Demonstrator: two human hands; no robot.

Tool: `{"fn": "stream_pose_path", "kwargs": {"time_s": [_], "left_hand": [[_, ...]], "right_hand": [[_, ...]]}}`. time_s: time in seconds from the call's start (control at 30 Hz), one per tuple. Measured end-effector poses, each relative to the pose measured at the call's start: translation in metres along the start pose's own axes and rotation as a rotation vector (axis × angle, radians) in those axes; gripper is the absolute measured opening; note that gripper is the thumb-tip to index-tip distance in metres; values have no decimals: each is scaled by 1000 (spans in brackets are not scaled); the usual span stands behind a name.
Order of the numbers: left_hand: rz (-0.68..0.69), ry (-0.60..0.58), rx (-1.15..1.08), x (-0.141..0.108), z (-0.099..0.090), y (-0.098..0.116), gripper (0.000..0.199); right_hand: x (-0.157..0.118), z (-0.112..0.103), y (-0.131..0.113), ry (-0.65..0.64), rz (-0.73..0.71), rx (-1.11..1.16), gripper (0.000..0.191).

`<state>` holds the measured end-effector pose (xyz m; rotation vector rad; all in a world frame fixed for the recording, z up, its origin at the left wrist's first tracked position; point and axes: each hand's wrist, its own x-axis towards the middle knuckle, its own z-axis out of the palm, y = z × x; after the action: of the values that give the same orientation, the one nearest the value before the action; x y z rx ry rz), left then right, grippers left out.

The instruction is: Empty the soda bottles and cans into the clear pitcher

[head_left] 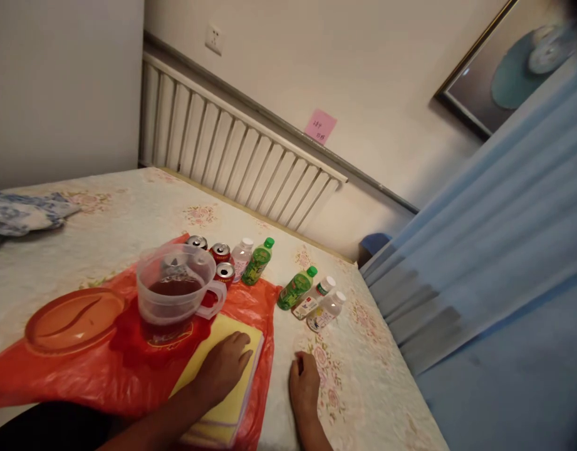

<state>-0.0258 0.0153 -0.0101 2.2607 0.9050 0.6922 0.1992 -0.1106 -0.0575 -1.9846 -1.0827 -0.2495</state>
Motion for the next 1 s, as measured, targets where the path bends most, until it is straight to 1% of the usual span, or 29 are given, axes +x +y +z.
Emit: {"fn": "stream_pose_path", "kwargs": {"time_s": [0.1,0.2,0.3,0.37,0.4,0.43,0.5,0.6,0.67,0.7,0.77,0.87,0.93,1.0], "left_hand": [[22,-62,-158,9,-6,-1,18],[-10,-72,-319,14,-6,-9,12],[-49,-68,-448,16,-5,-17,11],[-70,-59,-498,16,-6,-20,11],[-79,-52,-513,16,-7,-21,10],[-87,-46,-525,16,-8,-21,10],[-95,-49,-551,16,-10,-20,10],[-105,-68,-587,15,-11,-19,10],[-115,-80,-602,15,-11,-18,11],[-120,-86,-609,15,-12,-18,11],[-131,-92,-622,15,-12,-20,13],[-161,-75,-621,16,-13,-22,16],[-182,-67,-601,16,-14,-23,17],[-191,-76,-569,16,-16,-22,17]], "right_hand": [[0,0,-2,8,-4,-14,19],[-3,0,1,6,7,-21,18],[-4,-1,2,14,35,-12,20],[1,-1,-6,30,42,25,24],[7,0,-13,35,29,48,25],[17,1,-24,33,3,70,26],[47,7,-53,14,-93,108,25],[111,21,-107,-31,-231,115,25],[155,33,-143,-36,-273,91,33],[175,39,-159,-44,-289,91,39],[207,50,-188,-82,-367,38,49],[236,62,-218,-157,-423,-112,52],[246,67,-230,-239,-461,-210,51],[251,70,-235,-313,-491,-280,48]]}}
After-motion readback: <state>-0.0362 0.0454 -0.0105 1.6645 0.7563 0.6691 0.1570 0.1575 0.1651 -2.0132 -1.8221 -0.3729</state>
